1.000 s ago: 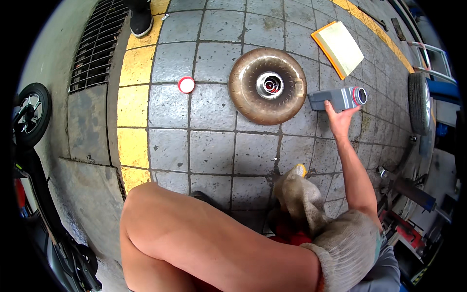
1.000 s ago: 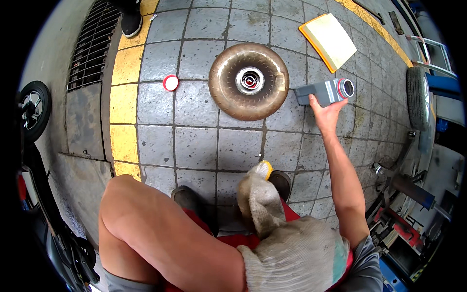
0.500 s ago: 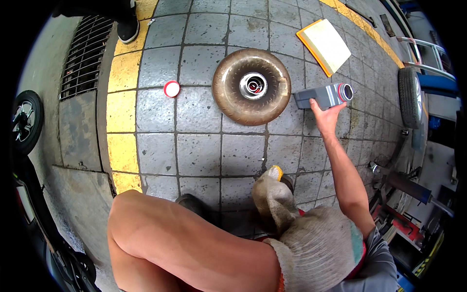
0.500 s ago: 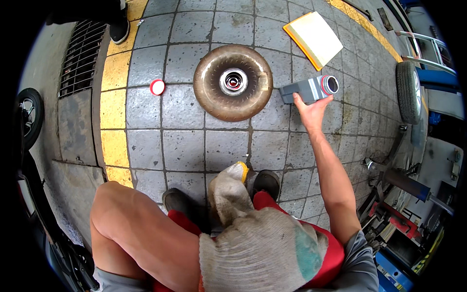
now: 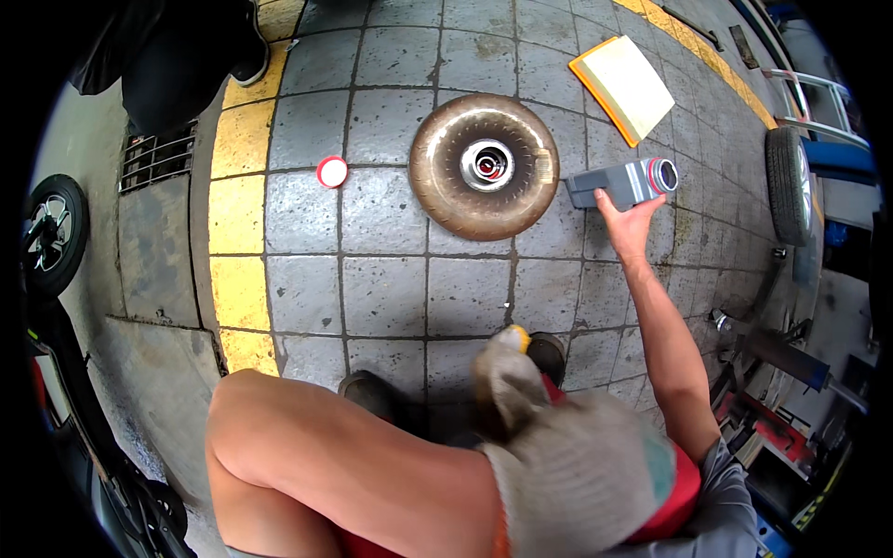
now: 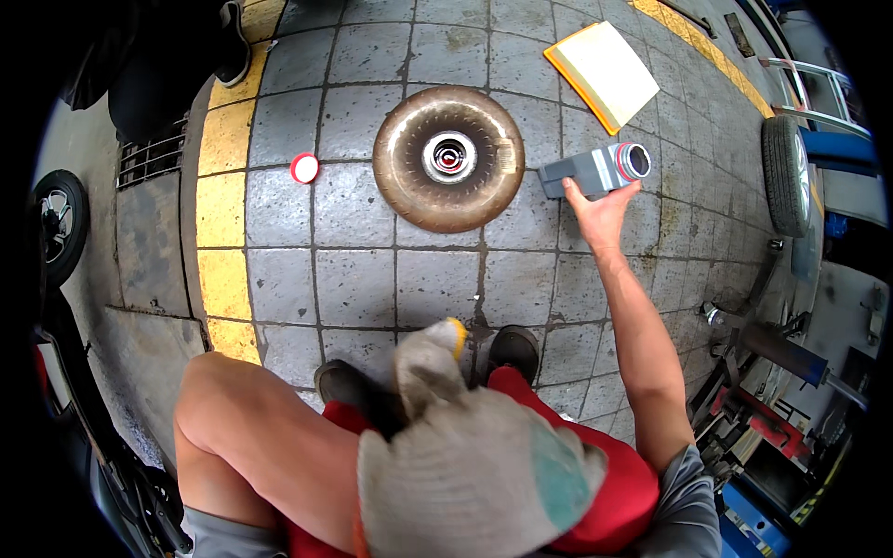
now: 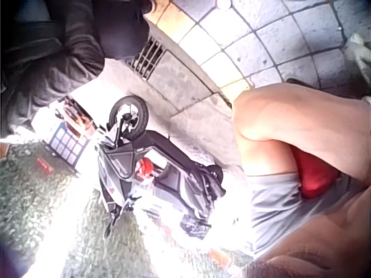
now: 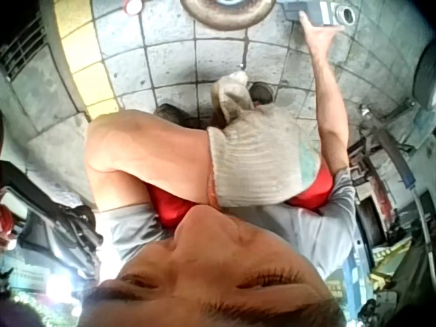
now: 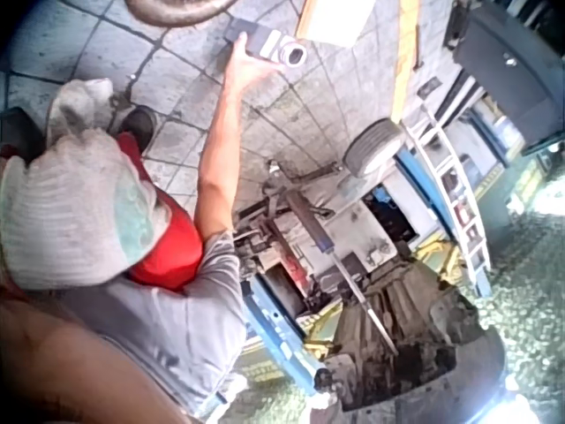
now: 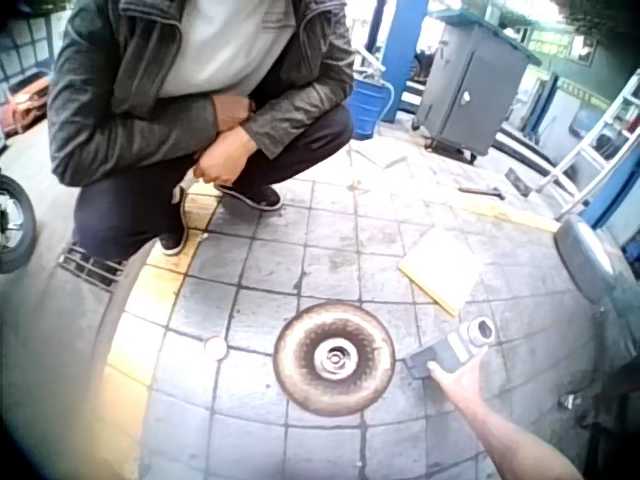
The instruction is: The person retrieves a bottle of red lubricant and pours it into the center of a turbocharger component resting on the floor. They rotate the turbocharger to distribute the fluid and continue pouring in several stages.
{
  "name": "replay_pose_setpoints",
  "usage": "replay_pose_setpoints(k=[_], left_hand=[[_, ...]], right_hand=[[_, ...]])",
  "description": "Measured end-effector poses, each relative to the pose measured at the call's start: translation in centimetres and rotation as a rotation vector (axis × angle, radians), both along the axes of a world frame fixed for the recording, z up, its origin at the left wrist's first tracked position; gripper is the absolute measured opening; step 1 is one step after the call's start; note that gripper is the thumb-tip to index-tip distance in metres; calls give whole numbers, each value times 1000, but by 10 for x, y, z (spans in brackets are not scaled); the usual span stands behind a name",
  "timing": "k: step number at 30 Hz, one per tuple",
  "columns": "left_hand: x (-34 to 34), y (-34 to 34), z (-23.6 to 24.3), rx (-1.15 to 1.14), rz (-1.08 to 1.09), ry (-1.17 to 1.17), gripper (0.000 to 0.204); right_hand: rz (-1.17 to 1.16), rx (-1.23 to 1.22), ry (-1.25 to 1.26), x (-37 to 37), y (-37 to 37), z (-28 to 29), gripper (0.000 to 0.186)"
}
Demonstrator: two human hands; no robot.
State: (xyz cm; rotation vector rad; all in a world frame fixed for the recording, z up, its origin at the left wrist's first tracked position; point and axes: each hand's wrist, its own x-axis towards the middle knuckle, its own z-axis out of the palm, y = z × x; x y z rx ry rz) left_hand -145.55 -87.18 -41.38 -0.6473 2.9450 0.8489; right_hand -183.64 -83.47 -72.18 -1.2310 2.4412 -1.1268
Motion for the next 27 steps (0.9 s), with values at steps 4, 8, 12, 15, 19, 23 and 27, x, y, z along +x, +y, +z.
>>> replay_pose_setpoints(k=[4, 8, 12, 15, 19, 23, 27], left_hand=[[-16, -12, -25, 197, -259, -7, 25], [-18, -35, -119, 478, -99, -283, 41], [6, -53, -211, 461, 106, -326, 47], [25, -69, -238, 614, 292, -324, 51], [31, -80, -256, 832, 486, -349, 67], [37, -84, -276, 944, 548, -212, 85], [41, -83, -293, 974, 610, -125, 89]], right_hand=[[13, 4, -80, 12, -9, 21, 107], [106, -30, -51, 8, -15, 24, 113], [219, 36, 3, 4, -8, 35, 117], [304, 169, 82, 20, -11, 60, 117], [480, 184, 210, 33, -13, 87, 116], [595, 221, 257, 47, -21, 107, 119], [646, 272, 265, 57, -28, 122, 116]])
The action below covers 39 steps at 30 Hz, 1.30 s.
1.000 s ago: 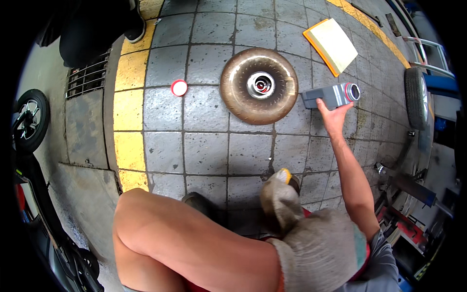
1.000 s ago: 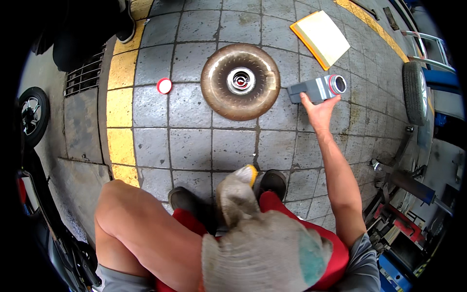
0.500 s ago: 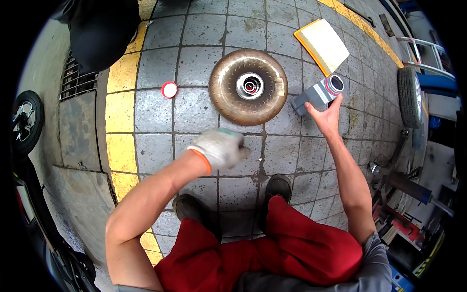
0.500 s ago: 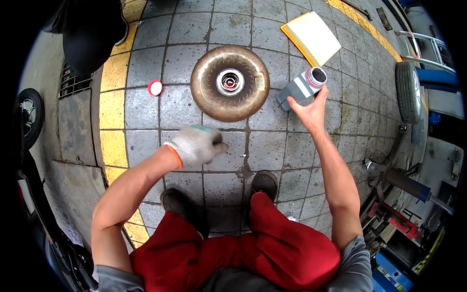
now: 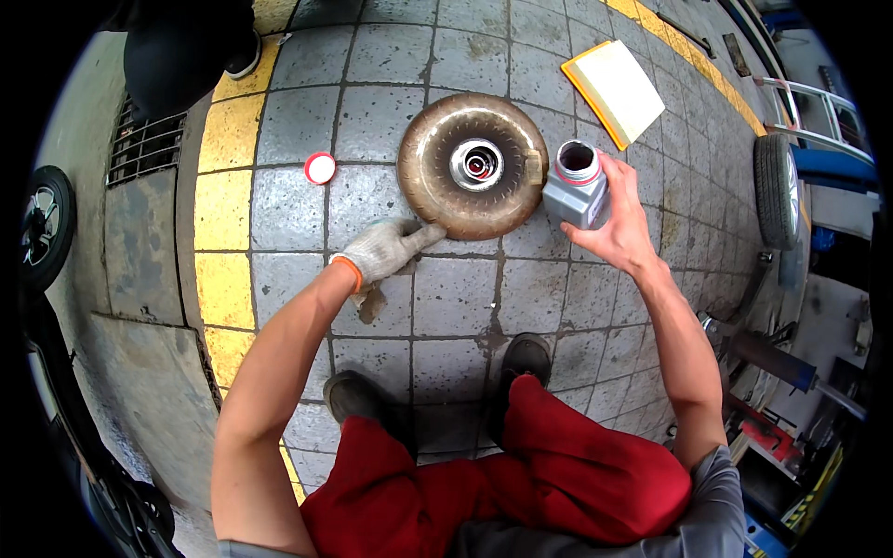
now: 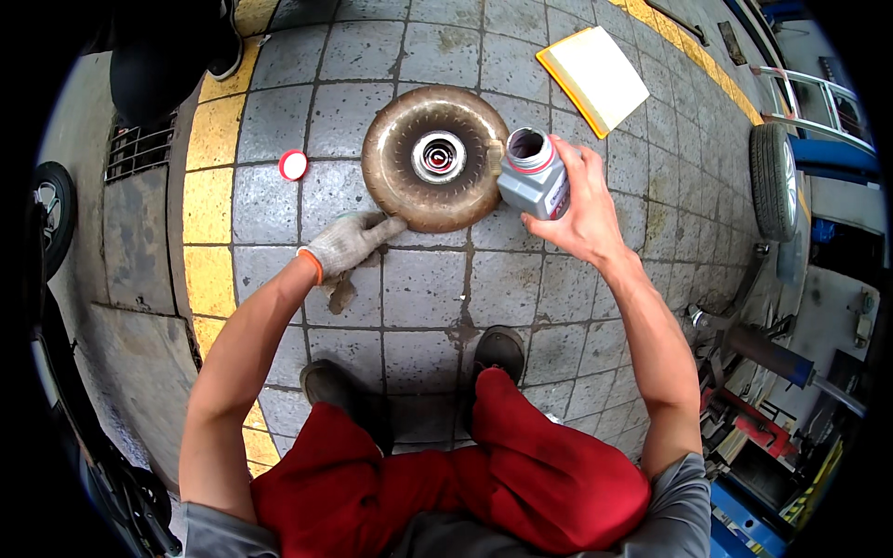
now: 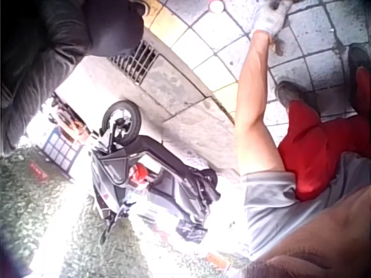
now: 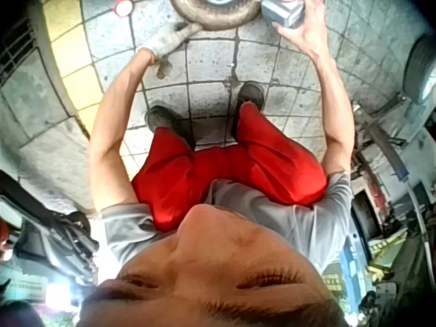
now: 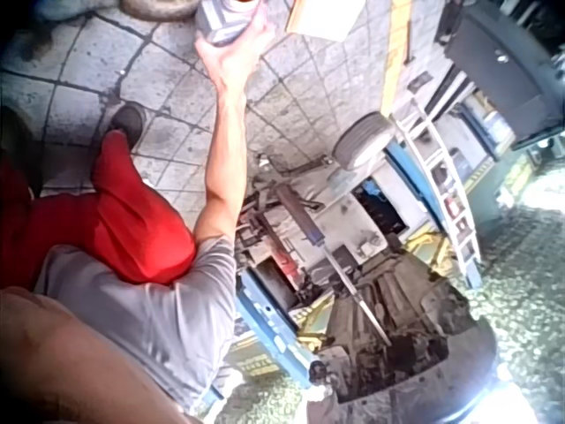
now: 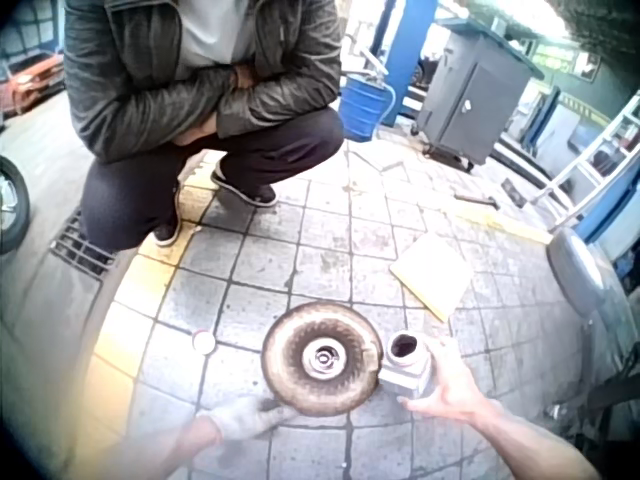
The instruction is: The person retrieves a bottle of red lubricant and pours it into the center of a turbocharger component resting on the floor. They rotate the turbocharger to distribute the fluid and continue pouring in several stages.
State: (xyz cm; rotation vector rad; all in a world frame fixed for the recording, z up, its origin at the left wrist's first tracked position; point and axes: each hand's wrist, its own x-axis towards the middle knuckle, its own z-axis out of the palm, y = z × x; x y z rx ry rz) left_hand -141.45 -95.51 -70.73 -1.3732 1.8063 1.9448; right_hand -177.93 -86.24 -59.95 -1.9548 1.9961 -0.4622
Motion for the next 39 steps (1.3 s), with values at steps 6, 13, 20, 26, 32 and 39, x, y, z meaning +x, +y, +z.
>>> replay_pose_setpoints(k=[6, 13, 20, 26, 32, 39], left_hand=[[2, 1, -4, -21, 46, 4, 90], [0, 3, -6, -33, 53, 2, 88], [-1, 3, -7, -41, 58, -30, 87], [0, 2, -4, -76, 16, -50, 92], [1, 4, -12, -112, 22, -47, 101], [-1, 4, -8, -81, 30, -57, 100]], right_hand=[[48, 110, 112, 16, -8, 13, 113], [95, 145, 213, 32, -16, 24, 109], [125, 177, 284, 42, -22, 32, 104], [144, 185, 320, 45, -24, 33, 104], [161, 213, 362, 50, -29, 36, 103], [173, 214, 394, 52, -29, 36, 102]])
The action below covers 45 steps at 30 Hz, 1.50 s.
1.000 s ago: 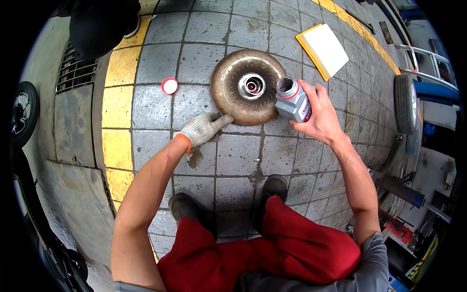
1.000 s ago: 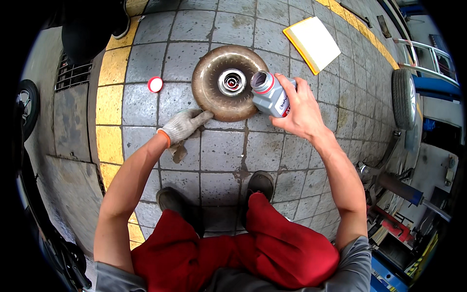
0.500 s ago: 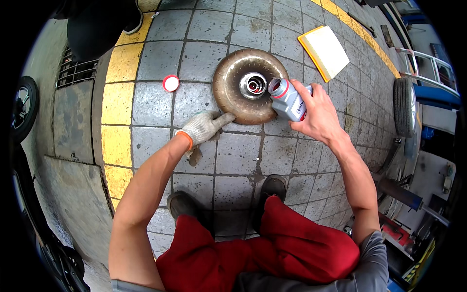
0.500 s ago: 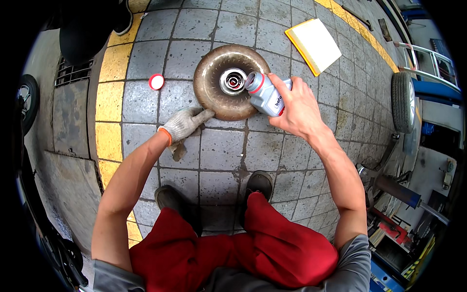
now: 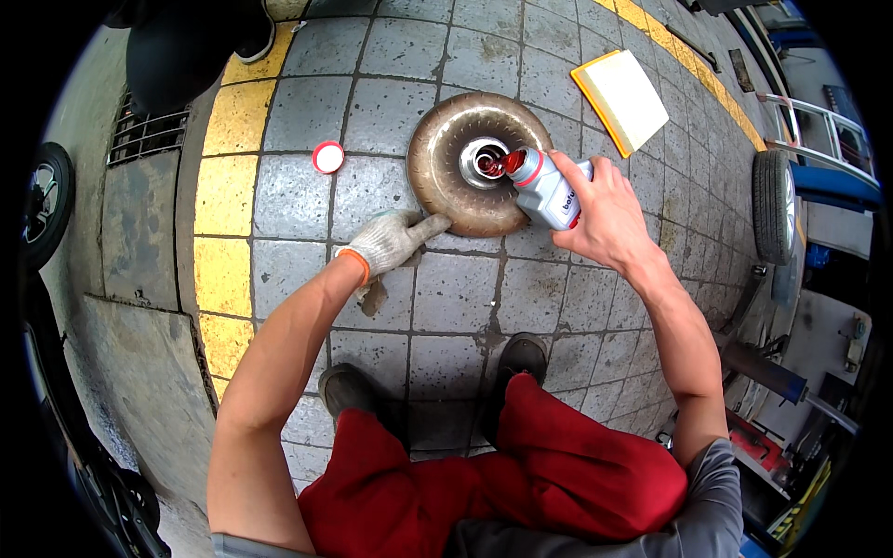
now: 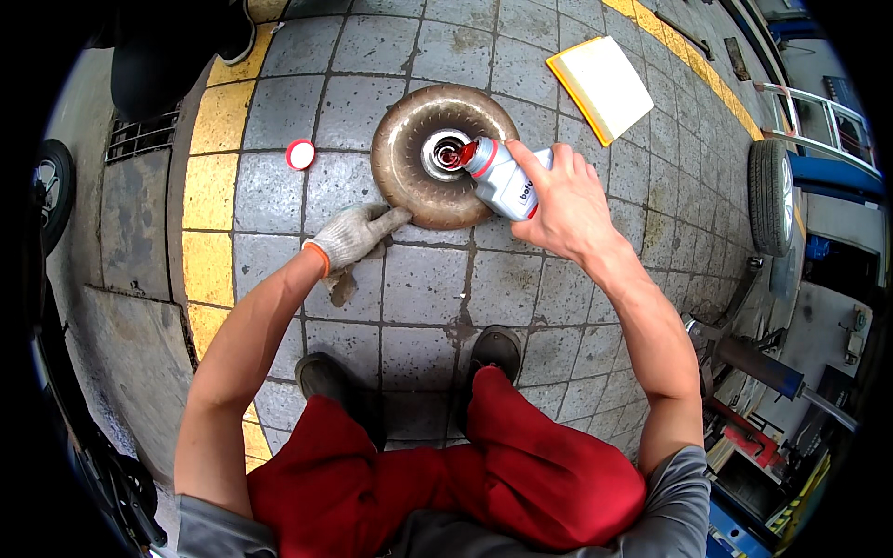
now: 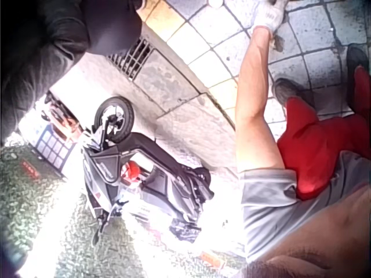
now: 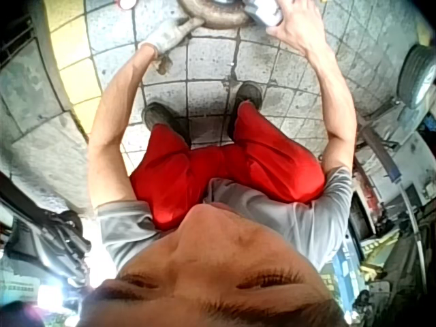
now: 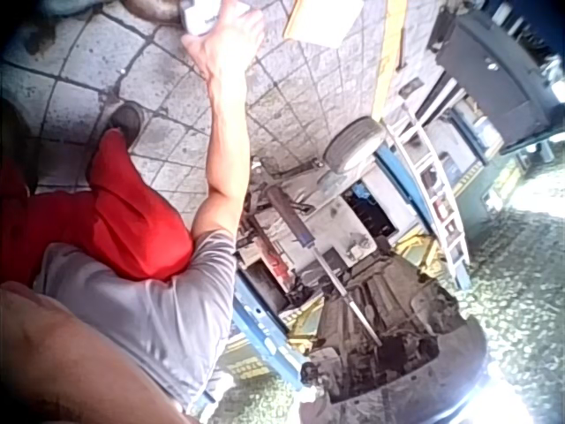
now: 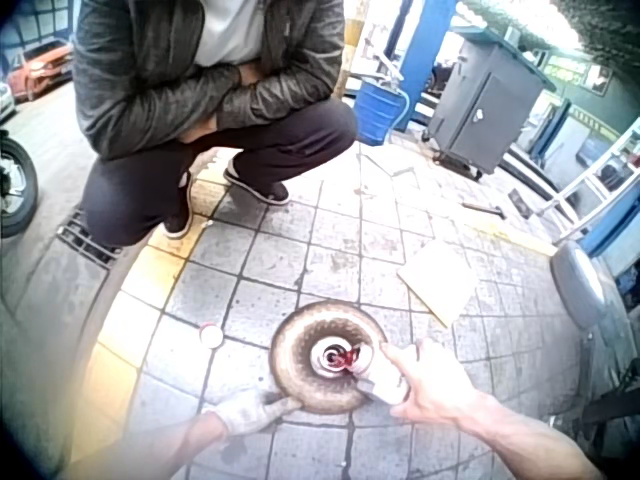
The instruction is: The person retrieves a bottle of red lubricant and pours it into the center of a turbocharger component resting on the floor. They rotate the turbocharger to distribute the fluid and continue pouring in several stages.
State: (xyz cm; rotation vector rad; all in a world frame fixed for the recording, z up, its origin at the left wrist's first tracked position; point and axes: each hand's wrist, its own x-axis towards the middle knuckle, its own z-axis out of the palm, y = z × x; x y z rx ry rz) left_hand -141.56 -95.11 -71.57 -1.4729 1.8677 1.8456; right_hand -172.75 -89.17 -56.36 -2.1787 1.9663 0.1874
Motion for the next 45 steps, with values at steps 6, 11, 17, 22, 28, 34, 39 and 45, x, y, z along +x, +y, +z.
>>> replay_pose_setpoints(k=[6, 11, 17, 22, 28, 34, 39, 45], left_hand=[[2, 1, -2, -3, 8, 6, 99], [1, -1, -1, 10, -2, 3, 98], [1, -4, 6, 56, -18, -9, 97], [1, -4, 6, 29, -25, -11, 96], [1, -3, 5, 36, -10, 0, 95], [0, -2, 3, 40, 0, -4, 91], [0, -2, 2, 44, 3, 24, 91], [2, -1, 0, 40, 22, 29, 93]], right_hand=[[5, 6, 25, 2, -1, 2, 102], [-8, 32, 46, 2, -3, 5, 103], [-13, 39, 59, 2, -3, 6, 103], [-9, 31, 62, 2, -3, 7, 102], [-12, 9, 47, 3, -2, 8, 103], [-26, -43, -59, 0, 0, 4, 108], [-80, -71, -224, -9, 4, -7, 114], [-222, -203, -410, -33, 9, -21, 121]])
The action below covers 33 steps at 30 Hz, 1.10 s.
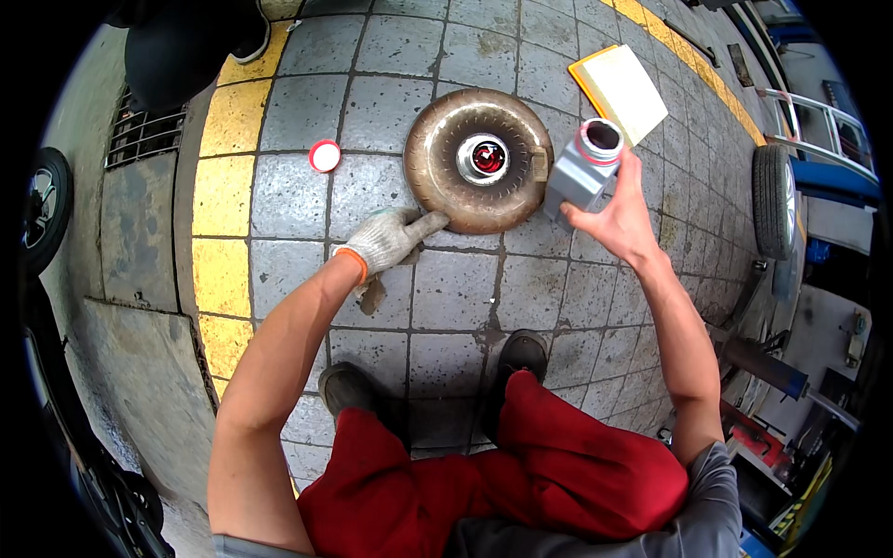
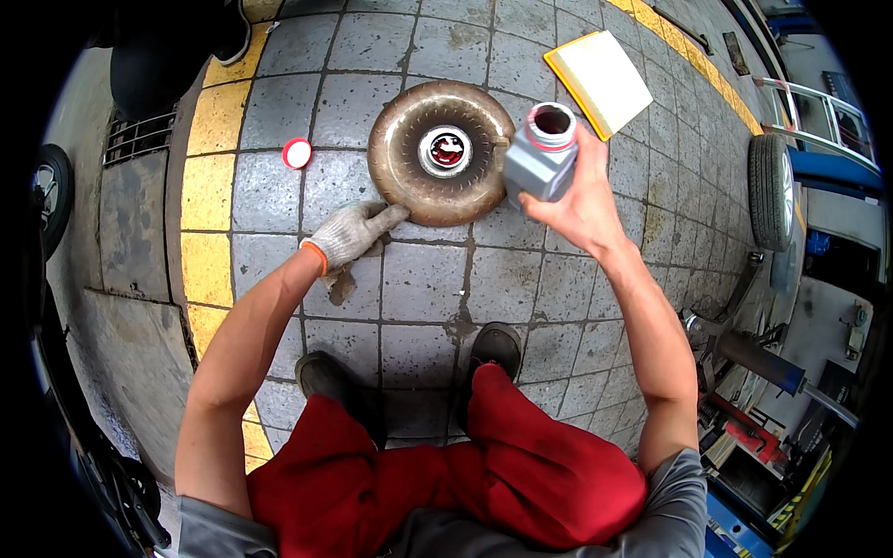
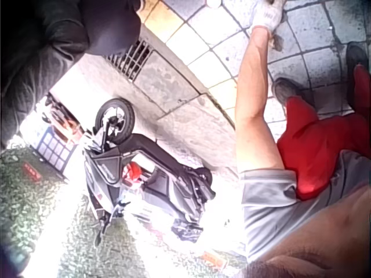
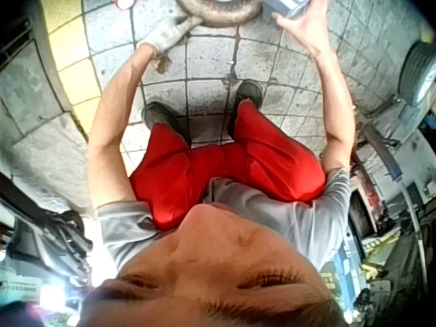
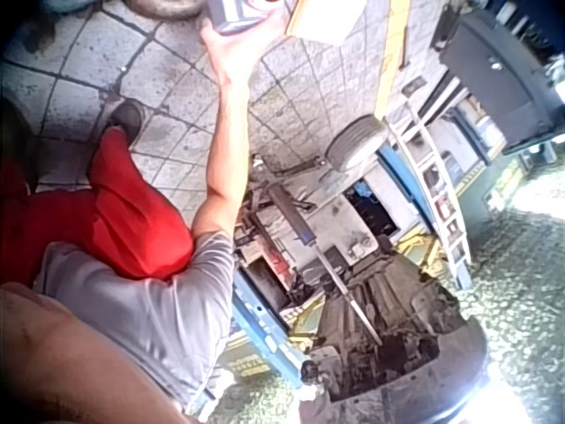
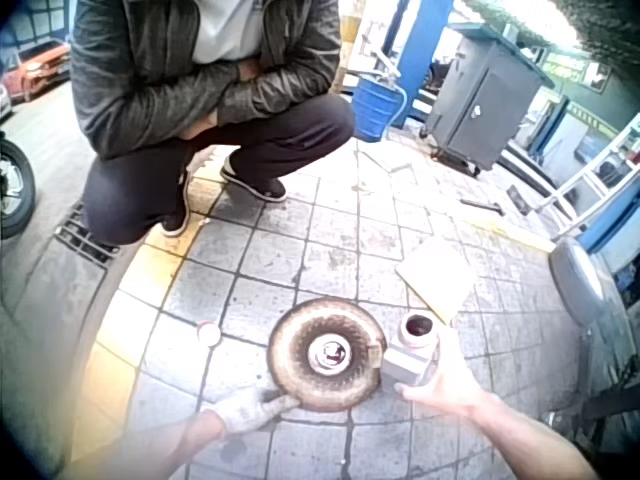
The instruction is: The person retrieves a bottle of red lubricant and pours it into the center of a turbocharger component resting on the floor. They rotate the turbocharger to distribute the fluid and continue pouring in several stages.
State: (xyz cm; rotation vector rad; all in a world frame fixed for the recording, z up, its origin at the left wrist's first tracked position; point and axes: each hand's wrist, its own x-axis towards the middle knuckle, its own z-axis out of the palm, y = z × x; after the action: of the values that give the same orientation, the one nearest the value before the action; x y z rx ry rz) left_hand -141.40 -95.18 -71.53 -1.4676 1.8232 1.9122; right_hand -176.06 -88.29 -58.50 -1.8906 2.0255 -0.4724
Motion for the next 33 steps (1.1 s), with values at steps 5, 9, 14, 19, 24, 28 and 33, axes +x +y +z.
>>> replay_pose_setpoints(k=[5, 9, 14, 19, 24, 28, 33], left_hand=[[-3, -2, 6, -7, -23, -30, 93], [-1, -1, 5, 1, -15, -32, 92], [-3, -2, 3, 16, -13, -17, 91], [-1, -1, 4, 21, 4, -9, 92], [-1, 0, 4, -14, -3, -16, 96], [0, -2, 5, -12, -23, -10, 94], [-1, 1, 3, -32, -3, -27, 98]], right_hand=[[-284, -85, -210, -40, 2, -33, 122], [-419, -196, -385, -58, 4, -55, 119], [-489, -287, -411, -84, 18, -87, 115], [-543, -326, -408, -85, 36, -109, 113], [-595, -360, -293, -84, 52, -124, 115], [-584, -360, -365, -85, 48, -127, 118], [-576, -356, -332, -86, 49, -128, 119]])
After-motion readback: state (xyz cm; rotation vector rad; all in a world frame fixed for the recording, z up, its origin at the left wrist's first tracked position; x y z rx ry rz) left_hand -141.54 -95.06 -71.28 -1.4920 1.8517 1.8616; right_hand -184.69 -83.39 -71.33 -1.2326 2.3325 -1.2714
